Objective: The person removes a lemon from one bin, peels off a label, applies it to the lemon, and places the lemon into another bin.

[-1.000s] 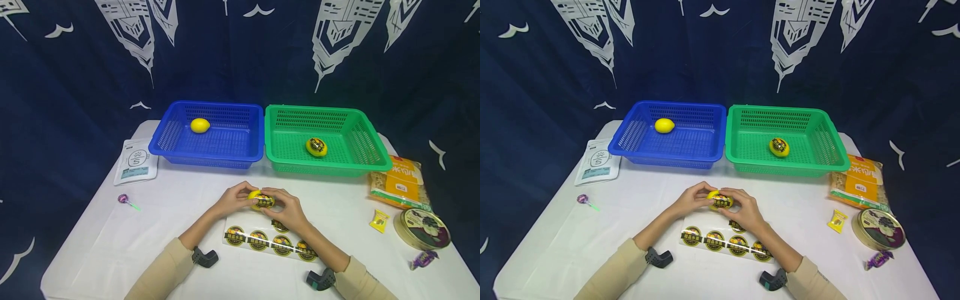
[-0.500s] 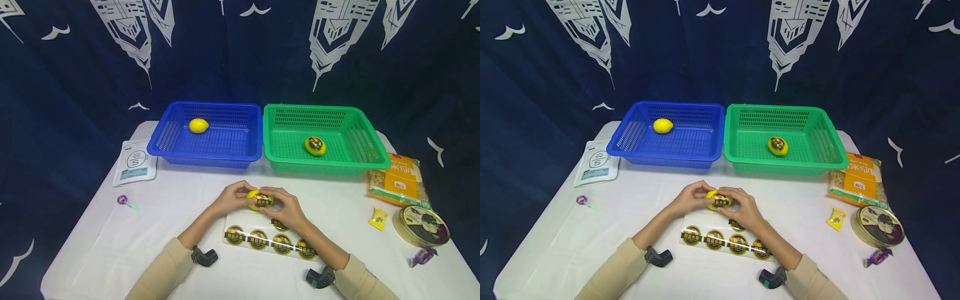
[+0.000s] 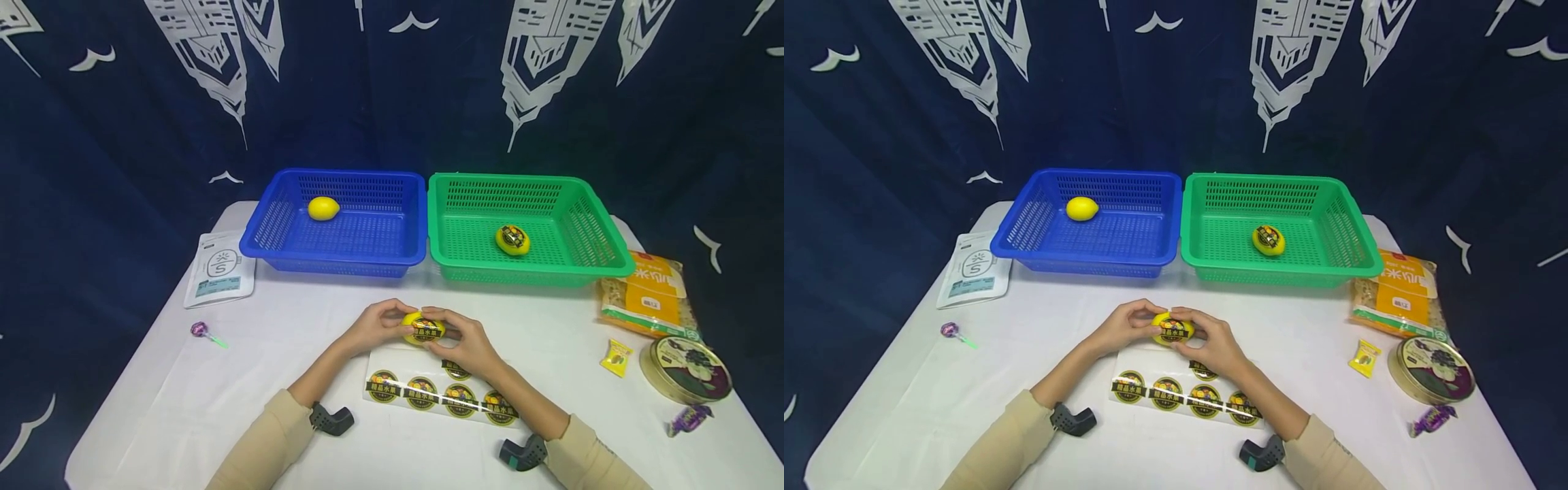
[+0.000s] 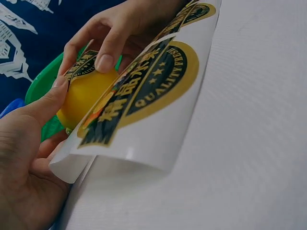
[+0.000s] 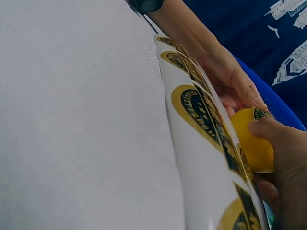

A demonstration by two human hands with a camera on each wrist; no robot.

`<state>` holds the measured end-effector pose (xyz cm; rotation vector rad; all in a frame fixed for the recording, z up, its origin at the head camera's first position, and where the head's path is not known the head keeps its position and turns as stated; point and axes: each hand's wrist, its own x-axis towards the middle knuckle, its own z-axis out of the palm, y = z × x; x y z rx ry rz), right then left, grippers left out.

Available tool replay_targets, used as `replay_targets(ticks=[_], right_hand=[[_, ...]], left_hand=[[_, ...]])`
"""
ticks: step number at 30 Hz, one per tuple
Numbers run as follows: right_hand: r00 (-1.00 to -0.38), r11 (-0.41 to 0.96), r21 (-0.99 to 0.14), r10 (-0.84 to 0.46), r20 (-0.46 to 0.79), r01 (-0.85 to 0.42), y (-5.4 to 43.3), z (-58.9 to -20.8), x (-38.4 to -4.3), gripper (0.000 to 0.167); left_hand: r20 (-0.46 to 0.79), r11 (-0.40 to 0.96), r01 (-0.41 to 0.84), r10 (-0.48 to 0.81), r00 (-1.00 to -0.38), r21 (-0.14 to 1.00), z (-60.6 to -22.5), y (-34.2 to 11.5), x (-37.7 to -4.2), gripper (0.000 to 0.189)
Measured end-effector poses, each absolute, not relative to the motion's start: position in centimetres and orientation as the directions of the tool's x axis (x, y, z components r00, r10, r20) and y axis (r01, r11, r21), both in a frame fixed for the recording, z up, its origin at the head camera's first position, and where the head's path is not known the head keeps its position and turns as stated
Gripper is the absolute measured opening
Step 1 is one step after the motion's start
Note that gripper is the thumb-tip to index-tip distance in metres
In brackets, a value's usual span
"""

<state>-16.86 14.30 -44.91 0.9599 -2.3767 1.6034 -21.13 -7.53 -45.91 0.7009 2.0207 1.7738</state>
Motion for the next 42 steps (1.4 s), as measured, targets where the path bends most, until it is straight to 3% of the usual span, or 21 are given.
replay_targets(ticks=[7,16,22,30,42], right_hand=[[-0.79,0.258,-0.784,-0.444,0.423,-0.565,14.5,-45.0,-16.9,0.045],[-0.803,0.246,-0.799,-0.419,0.423,-0.549,14.4,-45.3,-17.0,0.048],[-0.806,0.261,-0.795,-0.422,0.416,-0.547,14.4,-45.2,-16.9,0.048],[-0.84,0.244,-0.844,-0.41,0.357,-0.477,14.6,-45.2,-17.0,0.048],[-0.857,0.219,-0.878,-0.409,0.314,-0.426,14.7,-45.2,-16.9,0.049]], left_hand=[[0.087,0.069,0.161,0.608,-0.789,0.985,-45.8,-7.8,-20.9,0.033],[0.275,0.0,0.344,0.601,-0.75,0.939,-47.5,-7.4,-20.9,0.052],[0.341,0.082,0.467,0.575,-0.744,0.88,-48.6,-6.9,-21.1,0.052],[0.451,0.187,0.66,0.594,-0.666,0.728,-48.3,-7.0,-21.2,0.046],[0.499,0.299,0.753,0.599,-0.626,0.586,-48.5,-6.9,-21.3,0.044]])
